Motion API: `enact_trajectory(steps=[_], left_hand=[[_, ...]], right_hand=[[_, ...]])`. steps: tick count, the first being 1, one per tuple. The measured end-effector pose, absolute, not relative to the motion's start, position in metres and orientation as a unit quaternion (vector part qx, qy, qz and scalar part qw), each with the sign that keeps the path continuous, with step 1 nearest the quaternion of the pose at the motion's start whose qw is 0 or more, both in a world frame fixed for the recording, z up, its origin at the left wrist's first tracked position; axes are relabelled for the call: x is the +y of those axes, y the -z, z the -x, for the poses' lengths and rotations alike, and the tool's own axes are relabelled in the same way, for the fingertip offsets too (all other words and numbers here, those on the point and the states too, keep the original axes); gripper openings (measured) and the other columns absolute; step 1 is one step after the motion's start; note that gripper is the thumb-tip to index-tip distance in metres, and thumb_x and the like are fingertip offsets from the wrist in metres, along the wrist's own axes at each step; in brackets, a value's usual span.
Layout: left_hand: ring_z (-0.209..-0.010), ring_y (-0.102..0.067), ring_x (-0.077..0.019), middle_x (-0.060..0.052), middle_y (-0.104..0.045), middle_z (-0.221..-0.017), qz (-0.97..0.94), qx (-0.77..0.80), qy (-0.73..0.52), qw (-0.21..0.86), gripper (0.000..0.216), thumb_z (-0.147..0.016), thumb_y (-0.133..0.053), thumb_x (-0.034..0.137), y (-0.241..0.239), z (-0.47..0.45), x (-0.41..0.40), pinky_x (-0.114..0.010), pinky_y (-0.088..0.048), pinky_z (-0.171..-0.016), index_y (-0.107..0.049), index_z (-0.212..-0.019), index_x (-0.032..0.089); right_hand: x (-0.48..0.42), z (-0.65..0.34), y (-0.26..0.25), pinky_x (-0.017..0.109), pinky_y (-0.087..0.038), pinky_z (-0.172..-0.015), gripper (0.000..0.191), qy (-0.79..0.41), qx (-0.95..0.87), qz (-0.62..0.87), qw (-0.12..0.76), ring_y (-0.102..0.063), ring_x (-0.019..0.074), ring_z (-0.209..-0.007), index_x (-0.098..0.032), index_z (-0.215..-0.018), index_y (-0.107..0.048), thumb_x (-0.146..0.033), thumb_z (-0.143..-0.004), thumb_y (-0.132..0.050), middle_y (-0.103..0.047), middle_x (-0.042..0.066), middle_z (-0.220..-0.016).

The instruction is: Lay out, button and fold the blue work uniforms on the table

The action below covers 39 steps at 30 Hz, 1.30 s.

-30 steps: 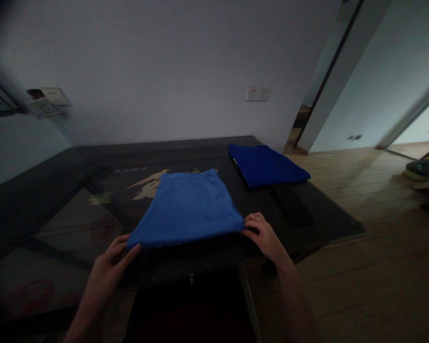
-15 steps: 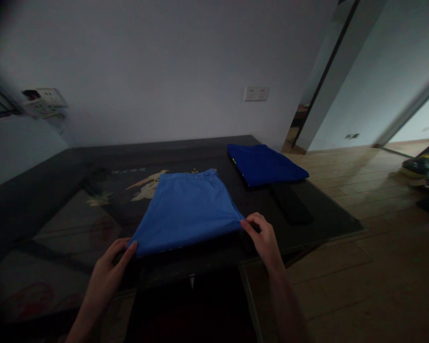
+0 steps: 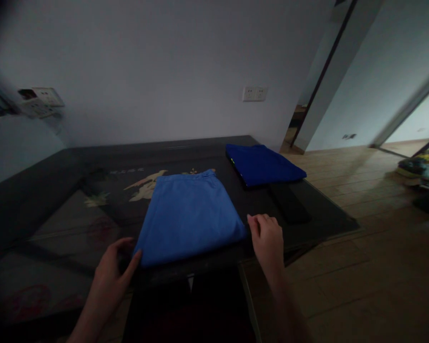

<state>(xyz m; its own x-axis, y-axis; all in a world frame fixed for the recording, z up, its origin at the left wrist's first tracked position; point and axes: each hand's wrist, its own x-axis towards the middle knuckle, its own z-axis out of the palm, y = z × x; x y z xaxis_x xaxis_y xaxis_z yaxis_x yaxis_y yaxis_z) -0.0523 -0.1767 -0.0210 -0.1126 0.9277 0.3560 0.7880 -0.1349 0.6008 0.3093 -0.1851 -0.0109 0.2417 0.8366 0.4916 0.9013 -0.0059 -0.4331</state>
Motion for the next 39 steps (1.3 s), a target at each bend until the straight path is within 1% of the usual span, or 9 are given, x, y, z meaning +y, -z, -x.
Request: enact_trajectory(steps=[2, 6, 9, 15, 19, 23, 29, 34, 39], left_hand=[[-0.105, -0.055, -0.0296, -0.013, -0.059, -0.111, -0.678, 0.625, -0.383, 0.053, 0.049, -0.081, -0.048, 0.051, 0.013, 0.046, -0.177, -0.049, -0.043, -0.094, -0.053, -0.118, 0.018], [-0.126, -0.043, -0.0255, -0.007, -0.052, -0.133, -0.791, 0.518, -0.322, 0.041, 0.037, -0.088, -0.044, 0.036, 0.008, 0.032, -0.175, -0.048, -0.03, -0.108, -0.055, -0.122, 0.027], [-0.131, -0.039, -0.0234, -0.003, -0.048, -0.14, -0.844, 0.48, -0.234, 0.051, 0.042, -0.091, -0.042, 0.031, 0.017, 0.03, -0.173, -0.053, -0.021, -0.111, -0.047, -0.133, 0.032], [-0.135, -0.034, -0.0219, -0.002, -0.04, -0.145, -0.851, 0.492, -0.179, 0.049, 0.047, -0.093, -0.039, 0.032, 0.029, 0.032, -0.173, -0.054, -0.02, -0.111, -0.037, -0.139, 0.034], [-0.135, -0.034, -0.0226, -0.002, -0.04, -0.145, -0.852, 0.491, -0.177, 0.046, 0.047, -0.093, -0.039, 0.033, 0.028, 0.031, -0.173, -0.057, -0.018, -0.111, -0.036, -0.139, 0.035], [-0.135, -0.034, -0.0221, -0.002, -0.039, -0.146, -0.852, 0.493, -0.176, 0.036, 0.045, -0.094, -0.038, 0.034, 0.029, 0.031, -0.172, -0.055, -0.022, -0.111, -0.038, -0.139, 0.034], [-0.135, -0.034, -0.0235, -0.002, -0.039, -0.146, -0.851, 0.494, -0.177, 0.011, 0.049, -0.091, -0.046, 0.041, 0.029, 0.029, -0.174, -0.053, -0.029, -0.109, -0.038, -0.139, 0.033], [-0.135, -0.033, -0.0244, -0.002, -0.037, -0.147, -0.857, 0.487, -0.169, 0.003, 0.052, -0.09, -0.046, 0.042, 0.029, 0.031, -0.175, -0.054, -0.03, -0.108, -0.034, -0.14, 0.033], [-0.135, -0.033, -0.0258, -0.003, -0.036, -0.148, -0.854, 0.492, -0.17, 0.012, 0.06, -0.086, -0.052, 0.044, 0.031, 0.031, -0.175, -0.055, -0.029, -0.108, -0.032, -0.141, 0.034]], right_hand=[[-0.177, -0.299, 0.003, 0.034, -0.035, -0.067, 0.034, 0.072, -0.611, 0.717, 0.328, -0.053, 0.0225, -0.074, -0.021, -0.072, -0.056, -0.046, -0.09, -0.042, -0.062, 0.007, -0.075], [-0.159, -0.286, 0.003, 0.032, -0.031, -0.063, 0.03, 0.114, -0.619, 0.732, 0.261, -0.052, 0.0225, -0.073, -0.022, -0.068, -0.052, -0.041, -0.09, -0.046, -0.061, 0.006, -0.072], [-0.153, -0.287, 0.012, 0.032, -0.029, -0.062, 0.029, 0.122, -0.619, 0.739, 0.234, -0.052, 0.0222, -0.073, -0.022, -0.066, -0.051, -0.035, -0.091, -0.044, -0.061, 0.006, -0.071], [-0.153, -0.291, 0.025, 0.033, -0.029, -0.064, 0.029, 0.102, -0.618, 0.752, 0.203, -0.052, 0.022, -0.073, -0.021, -0.062, -0.05, -0.03, -0.089, -0.044, -0.061, 0.005, -0.071], [-0.152, -0.295, 0.027, 0.032, -0.03, -0.063, 0.027, 0.08, -0.593, 0.767, 0.232, -0.052, 0.021, -0.071, -0.021, -0.062, -0.049, -0.037, -0.084, -0.051, -0.058, 0.002, -0.067], [-0.15, -0.3, 0.019, 0.031, -0.034, -0.062, 0.017, 0.077, -0.587, 0.756, 0.28, -0.052, 0.0205, -0.068, -0.021, -0.076, -0.057, -0.032, -0.084, -0.049, -0.058, 0.003, -0.069], [-0.145, -0.268, -0.009, 0.039, -0.044, -0.089, 0.031, 0.079, -0.637, 0.633, 0.432, -0.055, 0.0231, -0.102, -0.017, -0.108, -0.061, -0.024, -0.091, -0.036, -0.062, 0.012, -0.106], [-0.123, -0.242, -0.007, 0.046, -0.033, -0.106, 0.044, -0.003, -0.764, 0.593, 0.253, -0.039, 0.0264, -0.13, -0.016, -0.13, -0.052, -0.037, -0.094, -0.037, -0.048, 0.014, -0.137], [-0.106, -0.272, 0.009, 0.06, -0.02, -0.107, 0.051, -0.024, -0.751, 0.65, 0.109, -0.035, 0.0315, -0.133, -0.016, -0.135, -0.047, -0.045, -0.094, -0.036, -0.044, 0.015, -0.141]])
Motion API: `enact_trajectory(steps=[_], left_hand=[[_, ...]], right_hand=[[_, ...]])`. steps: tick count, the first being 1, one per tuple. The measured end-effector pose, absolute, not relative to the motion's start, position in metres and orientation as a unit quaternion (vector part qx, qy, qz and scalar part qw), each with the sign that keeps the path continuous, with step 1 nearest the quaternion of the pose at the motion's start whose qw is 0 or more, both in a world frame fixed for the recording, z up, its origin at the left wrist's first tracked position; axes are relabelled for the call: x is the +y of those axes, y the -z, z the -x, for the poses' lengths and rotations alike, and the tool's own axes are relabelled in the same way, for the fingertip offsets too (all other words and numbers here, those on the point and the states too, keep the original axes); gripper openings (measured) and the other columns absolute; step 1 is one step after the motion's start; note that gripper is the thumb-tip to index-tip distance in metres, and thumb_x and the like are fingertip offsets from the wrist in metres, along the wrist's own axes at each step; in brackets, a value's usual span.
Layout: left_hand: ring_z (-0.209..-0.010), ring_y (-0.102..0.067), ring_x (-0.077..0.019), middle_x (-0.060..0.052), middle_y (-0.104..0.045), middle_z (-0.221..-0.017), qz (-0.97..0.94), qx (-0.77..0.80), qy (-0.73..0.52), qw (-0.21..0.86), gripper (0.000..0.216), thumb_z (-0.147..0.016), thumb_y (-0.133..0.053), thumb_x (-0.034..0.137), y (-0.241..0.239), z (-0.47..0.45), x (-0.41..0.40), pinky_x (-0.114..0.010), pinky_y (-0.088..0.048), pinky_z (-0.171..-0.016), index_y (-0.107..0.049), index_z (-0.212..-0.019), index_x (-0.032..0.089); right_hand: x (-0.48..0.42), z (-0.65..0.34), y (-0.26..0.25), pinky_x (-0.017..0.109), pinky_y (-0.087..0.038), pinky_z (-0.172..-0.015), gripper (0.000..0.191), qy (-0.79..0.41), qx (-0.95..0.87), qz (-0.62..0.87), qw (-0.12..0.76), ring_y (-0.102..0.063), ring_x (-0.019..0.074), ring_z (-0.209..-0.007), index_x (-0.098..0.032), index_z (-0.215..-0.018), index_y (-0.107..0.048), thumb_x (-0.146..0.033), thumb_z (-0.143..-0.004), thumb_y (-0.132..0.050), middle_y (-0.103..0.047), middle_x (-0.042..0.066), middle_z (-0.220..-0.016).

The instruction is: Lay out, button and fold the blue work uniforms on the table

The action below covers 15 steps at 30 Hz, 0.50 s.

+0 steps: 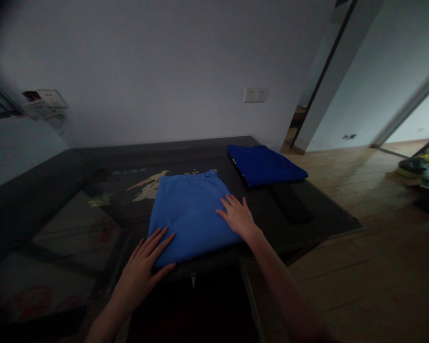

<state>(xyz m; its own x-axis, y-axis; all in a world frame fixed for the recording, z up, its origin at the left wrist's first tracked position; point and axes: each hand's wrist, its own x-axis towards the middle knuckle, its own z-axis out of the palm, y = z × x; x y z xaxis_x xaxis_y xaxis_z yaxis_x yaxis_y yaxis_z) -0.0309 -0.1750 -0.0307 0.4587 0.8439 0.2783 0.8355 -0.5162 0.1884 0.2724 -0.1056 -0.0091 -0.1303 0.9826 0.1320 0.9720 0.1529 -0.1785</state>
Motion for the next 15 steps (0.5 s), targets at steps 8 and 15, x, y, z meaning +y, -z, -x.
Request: enact_trajectory(steps=[8, 15], left_hand=[[-0.132, -0.037, -0.0253, -0.005, -0.04, -0.143, -0.819, 0.488, -0.292, 0.074, 0.053, -0.086, -0.053, 0.04, 0.027, 0.043, -0.178, -0.048, -0.035, -0.107, -0.039, -0.136, 0.031], [-0.098, -0.059, -0.0281, -0.008, -0.062, -0.106, -0.75, 0.575, -0.323, 0.057, 0.05, -0.074, -0.059, 0.058, 0.045, 0.082, -0.192, -0.047, -0.05, -0.086, -0.058, -0.11, 0.023]], right_hand=[[-0.146, -0.346, 0.012, 0.046, -0.041, -0.095, 0.036, 0.039, -0.648, 0.689, 0.32, -0.056, 0.0269, -0.107, -0.014, -0.114, -0.061, -0.032, -0.091, -0.04, -0.063, 0.015, -0.114], [-0.213, -0.347, 0.028, 0.042, -0.046, -0.081, 0.017, -0.012, -0.66, 0.668, 0.344, -0.057, 0.0258, -0.09, -0.022, -0.089, -0.068, -0.034, -0.081, -0.058, -0.065, 0.008, -0.091]])
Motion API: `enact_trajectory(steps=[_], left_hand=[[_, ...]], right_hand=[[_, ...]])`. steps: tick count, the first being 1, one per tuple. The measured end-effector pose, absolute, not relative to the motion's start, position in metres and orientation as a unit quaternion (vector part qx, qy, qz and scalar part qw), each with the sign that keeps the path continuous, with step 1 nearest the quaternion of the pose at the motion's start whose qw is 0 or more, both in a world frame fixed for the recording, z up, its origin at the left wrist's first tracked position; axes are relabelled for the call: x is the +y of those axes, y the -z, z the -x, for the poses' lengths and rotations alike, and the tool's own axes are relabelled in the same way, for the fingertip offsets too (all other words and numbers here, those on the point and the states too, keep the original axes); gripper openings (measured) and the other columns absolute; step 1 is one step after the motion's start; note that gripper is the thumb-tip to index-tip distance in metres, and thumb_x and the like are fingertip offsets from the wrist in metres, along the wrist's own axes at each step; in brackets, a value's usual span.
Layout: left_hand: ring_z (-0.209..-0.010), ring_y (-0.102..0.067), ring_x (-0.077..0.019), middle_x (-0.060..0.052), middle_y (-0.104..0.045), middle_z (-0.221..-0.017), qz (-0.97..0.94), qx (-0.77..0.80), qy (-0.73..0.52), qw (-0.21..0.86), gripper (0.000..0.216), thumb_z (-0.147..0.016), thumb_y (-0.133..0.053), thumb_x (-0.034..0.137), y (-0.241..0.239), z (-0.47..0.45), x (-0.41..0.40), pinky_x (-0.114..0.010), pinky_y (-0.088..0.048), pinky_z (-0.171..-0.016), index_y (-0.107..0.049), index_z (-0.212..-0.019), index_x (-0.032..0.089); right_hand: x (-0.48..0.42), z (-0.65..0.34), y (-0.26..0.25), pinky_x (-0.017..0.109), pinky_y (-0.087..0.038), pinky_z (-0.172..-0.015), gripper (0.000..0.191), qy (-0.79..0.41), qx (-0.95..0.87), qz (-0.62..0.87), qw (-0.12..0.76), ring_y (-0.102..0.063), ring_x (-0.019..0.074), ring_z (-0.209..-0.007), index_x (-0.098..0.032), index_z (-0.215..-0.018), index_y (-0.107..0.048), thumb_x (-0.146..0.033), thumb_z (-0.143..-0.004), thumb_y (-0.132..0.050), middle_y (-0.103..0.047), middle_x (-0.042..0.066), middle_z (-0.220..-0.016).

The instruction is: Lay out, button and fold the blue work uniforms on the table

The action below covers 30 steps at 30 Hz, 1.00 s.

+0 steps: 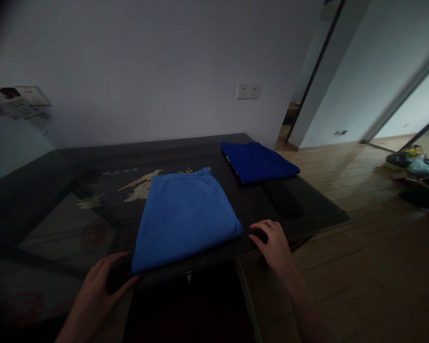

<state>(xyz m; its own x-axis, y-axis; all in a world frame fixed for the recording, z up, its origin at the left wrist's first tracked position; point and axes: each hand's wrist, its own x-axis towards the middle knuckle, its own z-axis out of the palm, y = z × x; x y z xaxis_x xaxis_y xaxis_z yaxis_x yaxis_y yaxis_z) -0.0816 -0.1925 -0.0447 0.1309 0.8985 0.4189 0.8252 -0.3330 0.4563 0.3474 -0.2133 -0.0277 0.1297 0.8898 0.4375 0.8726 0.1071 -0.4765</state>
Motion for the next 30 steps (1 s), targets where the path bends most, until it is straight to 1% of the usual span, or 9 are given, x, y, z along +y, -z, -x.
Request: enact_trajectory(steps=[2, 7, 11, 15, 18, 22, 26, 28, 30], left_hand=[[-0.091, -0.061, -0.0275, -0.007, -0.064, -0.099, -0.747, 0.582, -0.315, 0.06, 0.045, -0.074, -0.057, 0.06, 0.051, 0.085, -0.192, -0.046, -0.051, -0.082, -0.062, -0.099, 0.023], [-0.088, -0.063, -0.0266, -0.007, -0.067, -0.093, -0.723, 0.599, -0.329, 0.097, 0.042, -0.074, -0.054, 0.062, 0.045, 0.074, -0.187, -0.041, -0.051, -0.079, -0.066, -0.084, 0.022], [-0.084, -0.063, -0.0228, -0.005, -0.067, -0.09, -0.692, 0.602, -0.368, 0.153, 0.037, -0.074, -0.057, 0.056, 0.027, 0.06, -0.186, -0.035, -0.051, -0.079, -0.065, -0.085, 0.022], [-0.084, -0.061, -0.0204, -0.002, -0.064, -0.086, -0.657, 0.596, -0.436, 0.152, 0.03, -0.074, -0.06, 0.05, 0.011, 0.048, -0.183, -0.032, -0.05, -0.08, -0.063, -0.081, 0.021], [-0.087, -0.061, -0.0207, -0.002, -0.064, -0.087, -0.635, 0.595, -0.469, 0.151, 0.028, -0.073, -0.062, 0.048, 0.002, 0.045, -0.179, -0.033, -0.049, -0.085, -0.063, -0.08, 0.02], [-0.094, -0.061, -0.0221, -0.002, -0.064, -0.092, -0.585, 0.605, -0.504, 0.192, 0.028, -0.073, -0.064, 0.045, -0.003, 0.046, -0.178, -0.037, -0.045, -0.094, -0.062, -0.085, 0.02], [-0.099, -0.061, -0.0235, -0.004, -0.064, -0.103, -0.541, 0.599, -0.537, 0.246, 0.03, -0.07, -0.067, 0.045, -0.003, 0.045, -0.184, -0.037, -0.047, -0.094, -0.062, -0.085, 0.019], [-0.093, -0.064, -0.0229, -0.004, -0.065, -0.101, -0.527, 0.599, -0.535, 0.277, 0.032, -0.069, -0.068, 0.045, -0.002, 0.042, -0.188, -0.036, -0.051, -0.088, -0.062, -0.087, 0.019], [-0.087, -0.066, -0.0224, -0.003, -0.068, -0.095, -0.524, 0.603, -0.522, 0.3, 0.034, -0.069, -0.067, 0.046, -0.001, 0.04, -0.191, -0.035, -0.054, -0.083, -0.063, -0.089, 0.019]], right_hand=[[-0.216, -0.34, 0.032, 0.042, -0.046, -0.079, 0.016, -0.019, -0.665, 0.668, 0.333, -0.057, 0.0261, -0.088, -0.023, -0.088, -0.069, -0.033, -0.08, -0.061, -0.065, 0.008, -0.089], [-0.203, -0.322, 0.04, 0.041, -0.046, -0.074, 0.012, 0.005, -0.642, 0.688, 0.337, -0.058, 0.0269, -0.084, -0.02, -0.083, -0.068, -0.028, -0.079, -0.06, -0.065, 0.009, -0.085], [-0.196, -0.314, 0.039, 0.04, -0.045, -0.073, 0.007, -0.014, -0.639, 0.674, 0.371, -0.058, 0.0257, -0.082, -0.02, -0.077, -0.064, -0.025, -0.077, -0.058, -0.065, 0.007, -0.083], [-0.193, -0.31, 0.03, 0.035, -0.046, -0.069, 0.006, -0.05, -0.629, 0.636, 0.444, -0.058, 0.0218, -0.075, -0.021, -0.075, -0.059, -0.023, -0.078, -0.054, -0.062, 0.005, -0.078], [-0.191, -0.309, 0.017, 0.033, -0.047, -0.068, 0.007, -0.059, -0.626, 0.613, 0.479, -0.058, 0.0201, -0.072, -0.021, -0.077, -0.058, -0.023, -0.08, -0.053, -0.062, 0.005, -0.079], [-0.188, -0.31, -0.002, 0.036, -0.049, -0.073, 0.01, -0.067, -0.616, 0.611, 0.494, -0.06, 0.0218, -0.079, -0.022, -0.083, -0.06, -0.03, -0.082, -0.054, -0.064, 0.006, -0.085], [-0.187, -0.302, -0.006, 0.037, -0.054, -0.069, 0.019, -0.192, -0.56, 0.594, 0.544, -0.063, 0.0213, -0.076, -0.023, -0.094, -0.056, -0.039, -0.085, -0.052, -0.065, 0.006, -0.089], [-0.187, -0.293, -0.001, 0.037, -0.056, -0.068, 0.024, -0.261, -0.511, 0.576, 0.582, -0.064, 0.02, -0.074, -0.024, -0.098, -0.051, -0.043, -0.085, -0.052, -0.064, 0.006, -0.093], [-0.189, -0.284, 0.007, 0.038, -0.057, -0.071, 0.026, -0.31, -0.465, 0.555, 0.616, -0.064, 0.0195, -0.08, -0.025, -0.1, -0.048, -0.045, -0.085, -0.053, -0.061, 0.006, -0.102]])
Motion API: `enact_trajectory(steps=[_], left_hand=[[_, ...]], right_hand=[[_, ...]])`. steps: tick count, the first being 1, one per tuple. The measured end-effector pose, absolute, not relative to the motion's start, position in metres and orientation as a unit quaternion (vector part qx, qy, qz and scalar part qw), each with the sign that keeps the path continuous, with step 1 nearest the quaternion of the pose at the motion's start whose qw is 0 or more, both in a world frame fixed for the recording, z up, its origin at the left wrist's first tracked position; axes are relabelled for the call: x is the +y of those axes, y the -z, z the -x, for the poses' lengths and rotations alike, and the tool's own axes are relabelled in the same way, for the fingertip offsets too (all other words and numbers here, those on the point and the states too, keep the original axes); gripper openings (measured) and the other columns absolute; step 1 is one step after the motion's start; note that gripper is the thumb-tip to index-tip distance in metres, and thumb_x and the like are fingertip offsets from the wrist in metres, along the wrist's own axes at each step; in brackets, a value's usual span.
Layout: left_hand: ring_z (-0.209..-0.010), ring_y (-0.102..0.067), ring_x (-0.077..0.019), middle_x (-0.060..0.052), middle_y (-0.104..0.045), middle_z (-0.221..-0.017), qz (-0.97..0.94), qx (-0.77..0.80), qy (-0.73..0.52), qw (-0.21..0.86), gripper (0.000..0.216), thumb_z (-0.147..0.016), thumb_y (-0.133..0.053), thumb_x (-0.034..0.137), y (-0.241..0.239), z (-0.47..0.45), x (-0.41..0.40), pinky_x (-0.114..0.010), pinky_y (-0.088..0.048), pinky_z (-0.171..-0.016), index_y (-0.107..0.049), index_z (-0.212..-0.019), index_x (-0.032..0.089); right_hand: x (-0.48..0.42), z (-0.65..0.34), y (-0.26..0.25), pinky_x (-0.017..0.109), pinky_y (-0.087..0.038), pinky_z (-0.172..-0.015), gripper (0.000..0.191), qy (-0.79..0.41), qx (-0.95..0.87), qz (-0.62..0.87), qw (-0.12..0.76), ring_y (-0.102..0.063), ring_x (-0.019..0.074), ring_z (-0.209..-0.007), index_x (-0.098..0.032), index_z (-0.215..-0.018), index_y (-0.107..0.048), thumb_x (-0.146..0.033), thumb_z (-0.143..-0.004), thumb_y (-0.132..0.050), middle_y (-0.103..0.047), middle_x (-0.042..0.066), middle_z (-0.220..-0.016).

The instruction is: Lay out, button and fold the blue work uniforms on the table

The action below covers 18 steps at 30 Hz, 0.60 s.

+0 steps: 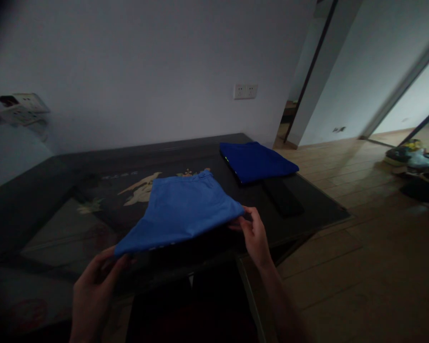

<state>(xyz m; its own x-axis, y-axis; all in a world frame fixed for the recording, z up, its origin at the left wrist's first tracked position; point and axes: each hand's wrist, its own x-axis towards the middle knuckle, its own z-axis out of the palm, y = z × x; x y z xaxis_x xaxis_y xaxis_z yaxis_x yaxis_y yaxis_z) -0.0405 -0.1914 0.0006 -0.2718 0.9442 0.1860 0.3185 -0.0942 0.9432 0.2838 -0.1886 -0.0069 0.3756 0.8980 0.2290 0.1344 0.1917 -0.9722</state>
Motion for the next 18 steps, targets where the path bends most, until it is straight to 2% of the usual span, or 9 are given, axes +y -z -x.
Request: enact_trajectory(steps=[3, 7, 12, 14, 18], left_hand=[[-0.087, -0.067, -0.0233, -0.003, -0.07, -0.091, -0.539, 0.608, -0.499, 0.302, 0.036, -0.069, -0.066, 0.048, 0.003, 0.042, -0.195, -0.035, -0.055, -0.082, -0.064, -0.09, 0.019], [-0.091, -0.066, -0.024, -0.004, -0.07, -0.094, -0.575, 0.606, -0.457, 0.305, 0.036, -0.069, -0.066, 0.048, 0.012, 0.05, -0.197, -0.036, -0.054, -0.087, -0.064, -0.09, 0.02], [-0.089, -0.067, -0.0238, -0.005, -0.069, -0.095, -0.591, 0.587, -0.426, 0.354, 0.042, -0.068, -0.069, 0.047, 0.026, 0.058, -0.202, -0.035, -0.057, -0.08, -0.058, -0.098, 0.02], [-0.09, -0.068, -0.0235, -0.006, -0.069, -0.096, -0.585, 0.588, -0.436, 0.349, 0.051, -0.069, -0.068, 0.049, 0.028, 0.058, -0.204, -0.035, -0.057, -0.079, -0.052, -0.108, 0.021], [-0.091, -0.067, -0.0234, -0.006, -0.069, -0.096, -0.598, 0.621, -0.415, 0.291, 0.063, -0.076, -0.059, 0.053, 0.024, 0.051, -0.205, -0.037, -0.056, -0.079, -0.043, -0.129, 0.022]], right_hand=[[-0.191, -0.274, 0.019, 0.04, -0.056, -0.077, 0.022, -0.391, -0.407, 0.51, 0.649, -0.062, 0.0203, -0.093, -0.026, -0.097, -0.047, -0.043, -0.085, -0.053, -0.059, 0.004, -0.108], [-0.195, -0.283, 0.024, 0.044, -0.053, -0.083, 0.02, -0.495, -0.346, 0.472, 0.642, -0.063, 0.0205, -0.09, -0.026, -0.102, -0.048, -0.036, -0.085, -0.047, -0.062, 0.005, -0.102], [-0.196, -0.31, 0.013, 0.043, -0.053, -0.08, 0.037, -0.518, -0.373, 0.523, 0.564, -0.066, 0.0214, -0.087, -0.024, -0.11, -0.049, -0.053, -0.089, -0.035, -0.065, 0.01, -0.104], [-0.193, -0.315, 0.008, 0.042, -0.053, -0.077, 0.04, -0.506, -0.414, 0.539, 0.531, -0.065, 0.0222, -0.089, -0.024, -0.111, -0.049, -0.056, -0.086, -0.044, -0.064, 0.01, -0.106], [-0.181, -0.316, 0.001, 0.037, -0.053, -0.074, 0.046, -0.45, -0.466, 0.581, 0.492, -0.063, 0.0223, -0.091, -0.024, -0.111, -0.051, -0.045, -0.073, -0.066, -0.061, 0.01, -0.11]])
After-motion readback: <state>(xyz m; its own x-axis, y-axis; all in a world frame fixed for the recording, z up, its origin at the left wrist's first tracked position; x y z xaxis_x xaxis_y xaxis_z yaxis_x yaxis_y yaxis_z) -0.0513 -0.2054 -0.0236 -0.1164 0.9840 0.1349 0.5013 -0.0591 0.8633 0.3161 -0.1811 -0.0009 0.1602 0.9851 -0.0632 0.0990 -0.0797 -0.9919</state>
